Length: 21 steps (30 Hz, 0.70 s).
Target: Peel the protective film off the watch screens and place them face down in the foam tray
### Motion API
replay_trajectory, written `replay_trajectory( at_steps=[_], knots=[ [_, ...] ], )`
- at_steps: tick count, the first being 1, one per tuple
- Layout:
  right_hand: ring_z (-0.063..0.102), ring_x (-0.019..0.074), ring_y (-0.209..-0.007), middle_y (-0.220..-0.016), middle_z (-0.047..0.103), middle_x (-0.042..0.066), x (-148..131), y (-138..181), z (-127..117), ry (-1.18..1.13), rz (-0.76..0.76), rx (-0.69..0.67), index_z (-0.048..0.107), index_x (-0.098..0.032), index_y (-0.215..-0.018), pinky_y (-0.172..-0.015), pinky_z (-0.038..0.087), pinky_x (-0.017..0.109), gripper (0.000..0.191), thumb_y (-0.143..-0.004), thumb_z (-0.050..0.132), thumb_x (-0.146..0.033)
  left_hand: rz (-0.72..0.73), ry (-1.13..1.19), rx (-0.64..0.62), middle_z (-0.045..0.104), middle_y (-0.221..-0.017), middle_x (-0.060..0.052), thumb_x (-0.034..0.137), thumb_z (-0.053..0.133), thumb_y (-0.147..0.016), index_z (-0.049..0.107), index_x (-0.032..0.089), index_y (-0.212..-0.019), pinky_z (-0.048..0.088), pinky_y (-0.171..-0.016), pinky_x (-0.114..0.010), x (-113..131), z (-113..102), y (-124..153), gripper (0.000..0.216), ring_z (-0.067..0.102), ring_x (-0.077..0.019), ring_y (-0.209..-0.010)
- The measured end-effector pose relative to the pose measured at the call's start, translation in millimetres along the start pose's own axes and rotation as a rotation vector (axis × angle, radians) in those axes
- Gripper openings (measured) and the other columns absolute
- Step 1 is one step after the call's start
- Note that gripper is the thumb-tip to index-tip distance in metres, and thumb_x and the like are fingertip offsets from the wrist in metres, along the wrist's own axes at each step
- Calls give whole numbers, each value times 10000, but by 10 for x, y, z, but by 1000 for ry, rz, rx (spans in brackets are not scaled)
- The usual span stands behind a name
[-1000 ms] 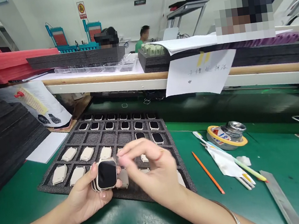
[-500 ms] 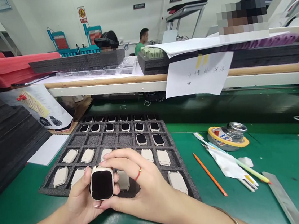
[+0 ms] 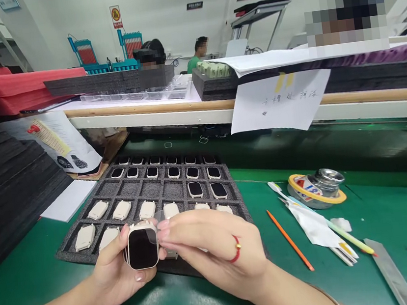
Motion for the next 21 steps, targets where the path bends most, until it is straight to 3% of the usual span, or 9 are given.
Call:
replay_trajectory(
  at_steps=[4, 8, 12, 15, 16, 19, 21],
  knots=[
    [717, 194, -977, -1005, 754, 78, -54, 15, 89, -6, -5, -135, 696, -165, -1123, -871, 626, 300, 277, -877, 673, -40, -4, 1, 105, 704, -805, -44, 385, 888, -704, 752, 160, -968, 486, -489, -135, -13, -63, 19, 373, 648, -108, -625],
    [700, 173, -1033, -1073, 757, 31, -79, 73, 167, 4, -11, -254, 659, -208, -1219, -959, 583, 274, 327, -907, 667, -111, -14, -20, 138, 694, -852, -53, 399, 904, -673, 748, 173, -957, 530, -568, -187, -14, -69, 36, 395, 647, -131, -672],
    [692, 157, -1029, -1067, 760, 23, -114, 92, 216, 23, -96, -229, 626, -193, -1260, -955, 565, 276, 297, -974, 570, -135, -15, -32, 111, 680, -857, -57, 405, 891, -687, 736, 182, -962, 539, -626, -230, -3, -45, 35, 386, 641, -158, -740],
    [691, 180, -908, -983, 764, 20, -100, 72, 270, 93, -78, -229, 663, -210, -1154, -891, 559, 333, 221, -935, 655, -185, -1, -45, 131, 684, -872, -53, 424, 895, -681, 731, 183, -963, 502, -599, -203, 6, -42, 32, 406, 617, -134, -700],
    [676, 189, -852, -936, 758, 24, -87, 67, 287, 121, -56, -226, 656, -208, -1153, -847, 553, 356, 241, -917, 693, -238, 12, -59, 146, 683, -865, -48, 429, 896, -679, 729, 183, -965, 479, -575, -187, 7, -45, 30, 412, 604, -123, -679],
    [595, 193, -746, -840, 688, 42, 0, 90, 349, 138, 81, -227, 550, -168, -1311, -708, 508, 368, 556, -868, 730, -453, 73, -134, 174, 653, -763, -24, 435, 886, -696, 721, 167, -926, 407, -508, -161, 7, -45, 21, 391, 558, -102, -620],
    [557, 179, -720, -815, 623, 24, 81, 133, 411, 88, 201, -263, 510, -177, -1343, -669, 488, 341, 626, -841, 756, -461, 102, -179, 207, 632, -721, -19, 438, 894, -684, 716, 153, -877, 424, -531, -165, -5, -58, 16, 388, 561, -109, -637]
  ],
)
Point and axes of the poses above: each hand's wrist, its own y-axis away from the middle knuckle, its own z-axis out of the palm, x = y × z, the point moved 6 cm from there along -y, towards the middle knuckle
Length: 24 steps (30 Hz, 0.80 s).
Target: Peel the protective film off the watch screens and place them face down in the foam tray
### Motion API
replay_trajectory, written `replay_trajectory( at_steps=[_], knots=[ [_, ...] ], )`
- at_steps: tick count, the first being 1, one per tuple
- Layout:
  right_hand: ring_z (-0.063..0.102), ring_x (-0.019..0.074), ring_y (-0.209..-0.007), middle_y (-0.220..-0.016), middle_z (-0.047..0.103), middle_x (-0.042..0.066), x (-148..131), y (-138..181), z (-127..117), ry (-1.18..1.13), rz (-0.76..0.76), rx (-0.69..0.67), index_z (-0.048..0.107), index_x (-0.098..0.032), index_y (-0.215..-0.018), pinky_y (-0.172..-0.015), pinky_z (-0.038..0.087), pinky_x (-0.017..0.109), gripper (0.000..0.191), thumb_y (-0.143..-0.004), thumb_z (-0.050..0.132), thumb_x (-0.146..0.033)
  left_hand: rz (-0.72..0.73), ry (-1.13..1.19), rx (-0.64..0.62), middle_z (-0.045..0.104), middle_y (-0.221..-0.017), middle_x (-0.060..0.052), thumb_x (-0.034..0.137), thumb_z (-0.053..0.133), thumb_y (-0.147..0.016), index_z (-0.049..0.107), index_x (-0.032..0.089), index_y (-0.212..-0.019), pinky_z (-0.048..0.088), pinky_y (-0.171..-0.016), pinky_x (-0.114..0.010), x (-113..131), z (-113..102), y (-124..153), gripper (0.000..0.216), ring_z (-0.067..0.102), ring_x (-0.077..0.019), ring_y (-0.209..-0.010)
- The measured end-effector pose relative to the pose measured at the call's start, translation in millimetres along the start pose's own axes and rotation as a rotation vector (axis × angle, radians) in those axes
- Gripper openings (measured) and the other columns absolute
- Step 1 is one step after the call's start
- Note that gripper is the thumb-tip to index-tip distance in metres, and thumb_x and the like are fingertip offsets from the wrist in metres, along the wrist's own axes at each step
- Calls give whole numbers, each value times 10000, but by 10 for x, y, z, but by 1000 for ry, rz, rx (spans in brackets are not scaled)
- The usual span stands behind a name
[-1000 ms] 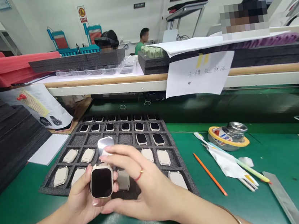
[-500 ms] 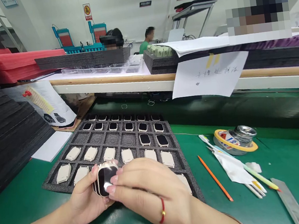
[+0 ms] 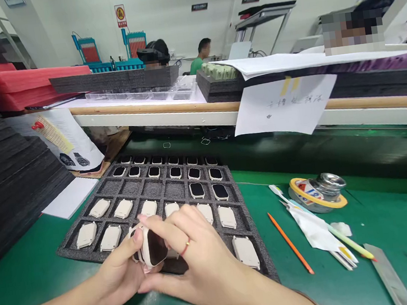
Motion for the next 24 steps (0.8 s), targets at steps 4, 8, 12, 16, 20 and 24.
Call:
replay_trajectory(
  at_steps=[4, 8, 12, 16, 20, 24],
  knots=[
    [570, 160, -770, -876, 613, -3, 124, 14, 40, -212, 169, 1, 559, -242, -1198, -717, 502, 298, 531, -746, 839, -229, -21, 55, 39, 639, -721, -29, 467, 904, -657, 725, 117, -847, 422, -502, -160, -34, -14, -9, 437, 490, -71, -539],
    [615, 183, -930, -1052, 664, 27, 160, -3, -37, -276, 170, 75, 560, -265, -1224, -812, 521, 307, 558, -742, 839, -227, -67, 140, 98, 688, -771, -81, 437, 907, -659, 744, 98, -906, 429, -457, -148, -11, -45, -11, 450, 578, -114, -586],
    [624, 204, -986, -1100, 675, 45, 199, -7, -53, -283, 162, 90, 575, -265, -1219, -857, 529, 335, 515, -767, 821, -238, -135, 171, 58, 722, -828, -141, 424, 920, -643, 752, 88, -983, 446, -459, -121, -4, -23, -1, 506, 640, -135, -627],
    [628, 198, -983, -1074, 679, 30, 214, 3, -28, -304, 177, 82, 574, -275, -1218, -858, 531, 324, 516, -767, 820, -230, -154, 186, -59, 729, -863, -161, 411, 890, -697, 752, 49, -989, 441, -454, -97, -11, 34, 10, 485, 656, -126, -644],
    [619, 201, -1032, -1142, 665, 52, 143, -7, -22, -245, 76, 57, 508, -256, -1322, -906, 513, 346, 584, -802, 766, -182, -131, 160, -25, 731, -852, -129, 410, 910, -667, 756, 95, -953, 462, -472, -107, -40, 12, 8, 452, 677, -144, -682],
    [635, 231, -1009, -1104, 685, 67, 270, -96, -72, -72, 76, 36, 574, -221, -1259, -910, 505, 399, 495, -795, 745, -243, -48, 78, 115, 729, -905, -123, 486, 865, -704, 727, 117, -985, 547, -555, -177, -32, -33, 8, 484, 706, -201, -776]
  ],
)
Point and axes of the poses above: each hand's wrist, its own y-axis away from the middle knuckle, its own z-axis out of the palm, x = y × z, the point moved 6 cm from there along -y, towards the middle knuckle
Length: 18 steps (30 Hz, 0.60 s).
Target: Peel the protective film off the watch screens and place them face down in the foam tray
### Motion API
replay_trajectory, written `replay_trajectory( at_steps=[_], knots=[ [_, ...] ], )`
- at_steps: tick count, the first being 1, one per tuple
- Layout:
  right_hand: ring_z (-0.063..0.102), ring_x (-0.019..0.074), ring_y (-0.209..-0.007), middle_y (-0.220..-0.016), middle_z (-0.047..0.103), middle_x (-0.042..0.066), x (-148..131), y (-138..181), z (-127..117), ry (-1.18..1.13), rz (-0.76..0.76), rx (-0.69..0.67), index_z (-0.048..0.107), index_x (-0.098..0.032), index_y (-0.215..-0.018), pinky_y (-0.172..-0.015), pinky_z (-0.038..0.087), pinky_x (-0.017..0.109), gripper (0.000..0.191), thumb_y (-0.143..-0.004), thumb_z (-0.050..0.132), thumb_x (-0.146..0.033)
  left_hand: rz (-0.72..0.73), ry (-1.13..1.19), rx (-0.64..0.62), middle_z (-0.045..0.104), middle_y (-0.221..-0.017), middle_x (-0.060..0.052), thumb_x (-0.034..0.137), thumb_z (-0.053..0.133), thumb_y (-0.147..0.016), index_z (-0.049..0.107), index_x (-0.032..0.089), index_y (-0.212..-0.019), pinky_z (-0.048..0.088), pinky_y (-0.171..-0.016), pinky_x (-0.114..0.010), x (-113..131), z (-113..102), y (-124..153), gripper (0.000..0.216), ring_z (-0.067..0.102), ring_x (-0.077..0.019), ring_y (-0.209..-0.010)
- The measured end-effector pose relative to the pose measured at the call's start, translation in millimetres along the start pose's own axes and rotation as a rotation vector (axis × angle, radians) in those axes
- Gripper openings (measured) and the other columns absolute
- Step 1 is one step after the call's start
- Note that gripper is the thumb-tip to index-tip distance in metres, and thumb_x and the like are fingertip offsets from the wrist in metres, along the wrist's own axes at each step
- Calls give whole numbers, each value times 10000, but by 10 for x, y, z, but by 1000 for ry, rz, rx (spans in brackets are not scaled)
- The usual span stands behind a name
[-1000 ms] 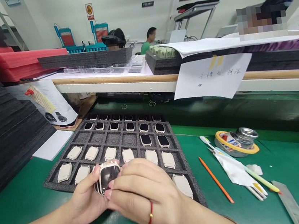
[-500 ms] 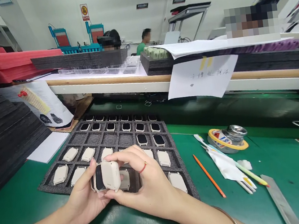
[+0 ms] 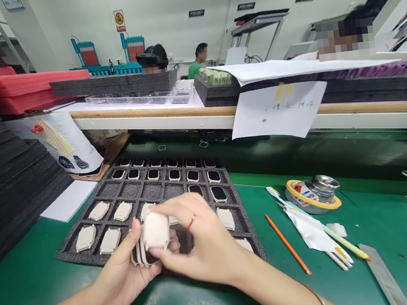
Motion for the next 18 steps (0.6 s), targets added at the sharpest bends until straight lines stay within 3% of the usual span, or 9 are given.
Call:
replay_trajectory(
  at_steps=[3, 5, 8, 11, 14, 18],
  knots=[
    [652, 239, -964, -1057, 690, 75, 397, -113, -63, 95, 251, 60, 649, -204, -1095, -866, 524, 405, 305, -820, 694, -326, -2, -53, 79, 727, -1018, -138, 344, 832, -786, 679, 126, -1052, 581, -655, -204, -2, -18, 10, 377, 720, -230, -902],
    [656, 247, -956, -1041, 689, 86, 667, -163, -9, 125, 336, 46, 672, -188, -1033, -871, 526, 421, 257, -832, 682, -348, -53, -89, 103, 727, -1050, -153, 255, 814, -804, 655, 122, -1060, 564, -631, -177, -21, -36, 15, 329, 730, -228, -897],
    [663, 266, -988, -1058, 697, 105, 1013, -173, 184, 141, 368, -13, 683, -168, -1053, -922, 520, 458, 272, -824, 690, -314, -96, -142, 99, 738, -981, -163, 365, 745, -851, 652, 116, -988, 402, -400, -128, -24, -69, 9, 299, 680, -139, -566],
    [648, 298, -1099, -1157, 691, 138, 1215, -134, 332, 134, 388, -45, 684, -157, -1100, -1014, 481, 517, 297, -816, 680, -245, -85, -179, 52, 741, -919, -165, 442, 666, -881, 657, 108, -913, 182, -320, -135, 4, -69, -1, 336, 388, -11, -310],
    [611, 293, -1188, -1232, 665, 145, 1138, -121, 283, 101, 397, -8, 669, -159, -1138, -1068, 445, 523, 280, -875, 611, -238, -36, -161, 55, 737, -929, -166, 352, 656, -889, 676, 106, -992, 225, -358, -132, 46, -60, 2, 268, 408, -19, -354],
    [645, 226, -1108, -1154, 686, 93, 606, -115, 79, -9, 339, 31, 649, -209, -1139, -996, 508, 429, 248, -987, 509, -346, -22, -17, 44, 717, -918, -163, 349, 609, -935, 684, 89, -1006, 336, -422, -138, 40, -37, -9, 280, 529, -73, -479]
  ],
)
Point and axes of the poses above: each hand's wrist, its own y-axis away from the middle knuckle, its own z-axis out of the palm, x = y × z, the point moved 6 cm from there along -y, towards the middle knuckle
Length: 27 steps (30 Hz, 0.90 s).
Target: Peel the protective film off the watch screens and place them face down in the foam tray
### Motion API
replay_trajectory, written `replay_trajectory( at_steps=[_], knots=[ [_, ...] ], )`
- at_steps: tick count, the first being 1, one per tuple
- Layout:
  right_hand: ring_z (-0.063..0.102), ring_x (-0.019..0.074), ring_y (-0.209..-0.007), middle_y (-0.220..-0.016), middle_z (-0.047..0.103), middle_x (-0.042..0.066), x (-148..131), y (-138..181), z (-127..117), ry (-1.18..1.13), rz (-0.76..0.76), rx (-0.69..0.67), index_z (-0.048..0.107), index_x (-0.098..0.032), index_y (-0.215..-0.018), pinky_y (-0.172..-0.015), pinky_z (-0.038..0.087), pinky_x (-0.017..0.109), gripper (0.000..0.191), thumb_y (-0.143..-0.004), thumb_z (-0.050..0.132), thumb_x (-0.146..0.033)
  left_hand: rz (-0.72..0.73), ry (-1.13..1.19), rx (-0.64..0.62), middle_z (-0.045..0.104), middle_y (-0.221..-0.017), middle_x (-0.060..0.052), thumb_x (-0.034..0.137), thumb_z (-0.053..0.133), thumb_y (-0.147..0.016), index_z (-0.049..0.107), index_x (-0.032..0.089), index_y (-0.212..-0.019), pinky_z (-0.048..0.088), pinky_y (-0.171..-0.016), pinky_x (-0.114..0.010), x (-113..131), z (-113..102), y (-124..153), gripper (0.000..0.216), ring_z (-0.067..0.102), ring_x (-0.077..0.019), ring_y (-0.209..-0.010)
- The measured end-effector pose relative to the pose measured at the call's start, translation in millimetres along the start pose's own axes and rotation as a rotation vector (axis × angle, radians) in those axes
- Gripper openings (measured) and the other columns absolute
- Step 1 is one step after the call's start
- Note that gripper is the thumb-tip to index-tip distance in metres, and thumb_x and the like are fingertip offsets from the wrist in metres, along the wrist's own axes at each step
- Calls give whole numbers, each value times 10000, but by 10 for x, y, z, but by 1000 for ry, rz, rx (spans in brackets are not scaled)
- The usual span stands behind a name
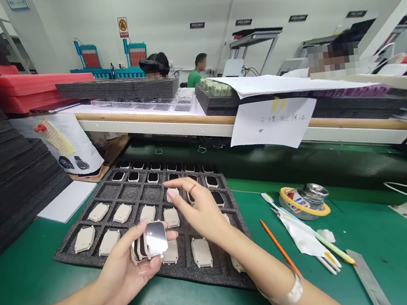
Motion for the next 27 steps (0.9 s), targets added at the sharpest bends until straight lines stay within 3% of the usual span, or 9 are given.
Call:
replay_trajectory(
  at_steps=[1, 3, 5, 8, 11, 17, 21, 23, 27],
  knots=[
    [656, 212, -1077, -1119, 690, 78, -157, 68, -23, -53, -46, -29, 650, -222, -1095, -971, 524, 396, 229, -984, 527, -380, -8, 36, -20, 708, -880, -150, 385, 588, -950, 687, 87, -975, 329, -417, -138, -12, 7, -9, 315, 511, -68, -469],
    [641, 217, -1101, -1155, 666, 78, -463, 224, -12, -171, -194, -137, 621, -224, -1031, -967, 526, 363, 290, -851, 741, -417, -21, 77, -69, 682, -807, -118, 458, 578, -953, 685, 90, -902, 312, -397, -144, -35, 17, -28, 387, 448, -49, -424],
    [615, 219, -1147, -1205, 642, 77, -632, 357, 28, -126, -270, -209, 594, -227, -992, -988, 512, 347, 353, -759, 841, -322, -37, 93, -96, 655, -739, -80, 486, 654, -904, 672, 96, -814, 303, -384, -141, -57, 15, -43, 401, 400, -31, -394],
    [624, 202, -1110, -1195, 650, 68, -690, 442, 69, -26, -289, -204, 584, -221, -914, -973, 510, 334, 204, -824, 765, -197, -35, 119, -129, 601, -636, -25, 463, 788, -804, 659, 104, -764, 261, -375, -112, -60, 26, -51, 383, 406, -23, -395],
    [647, 192, -1052, -1133, 682, 66, -690, 426, 54, -76, -303, -142, 606, -209, -883, -943, 521, 332, 88, -883, 684, -167, -39, 107, -186, 554, -579, -7, 460, 816, -776, 658, 97, -758, 234, -376, -106, -57, 66, -41, 396, 426, -30, -406],
    [664, 142, -738, -785, 674, 20, -415, 291, -124, -477, -3, 151, 655, -196, -728, -690, 558, 251, 177, -877, 715, -271, -79, 19, -190, 669, -726, -91, 487, 827, -743, 701, 100, -843, 241, -383, -137, -67, 88, 2, 418, 428, -27, -379],
    [584, 45, -457, -815, 693, -1, -190, 273, -167, -723, 171, 275, 636, -176, -724, -524, 527, 184, 246, -875, 736, -344, -71, 24, -203, 679, -738, -100, 482, 816, -752, 720, 111, -875, 225, -378, -136, -37, 111, 25, 403, 421, -25, -374],
    [667, 73, -520, -836, 730, 8, -140, 278, -163, -772, 204, 297, 653, -181, -745, -603, 585, 189, 221, -873, 745, -336, -70, 31, -205, 678, -741, -99, 482, 810, -758, 723, 113, -875, 227, -380, -135, -26, 116, 29, 397, 420, -24, -375],
    [740, 154, -946, -965, 758, 28, -175, 283, -143, -763, 157, 276, 695, -210, -870, -878, 605, 222, 101, -850, 773, -272, -75, 43, -207, 674, -744, -98, 478, 810, -756, 724, 118, -871, 231, -383, -135, -14, 122, 24, 387, 434, -31, -386]
  ],
)
Point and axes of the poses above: each hand's wrist, its own y-axis away from the middle knuckle, its own z-axis out of the palm, x = y × z, the point moved 6 cm from there along -y, towards the middle knuckle
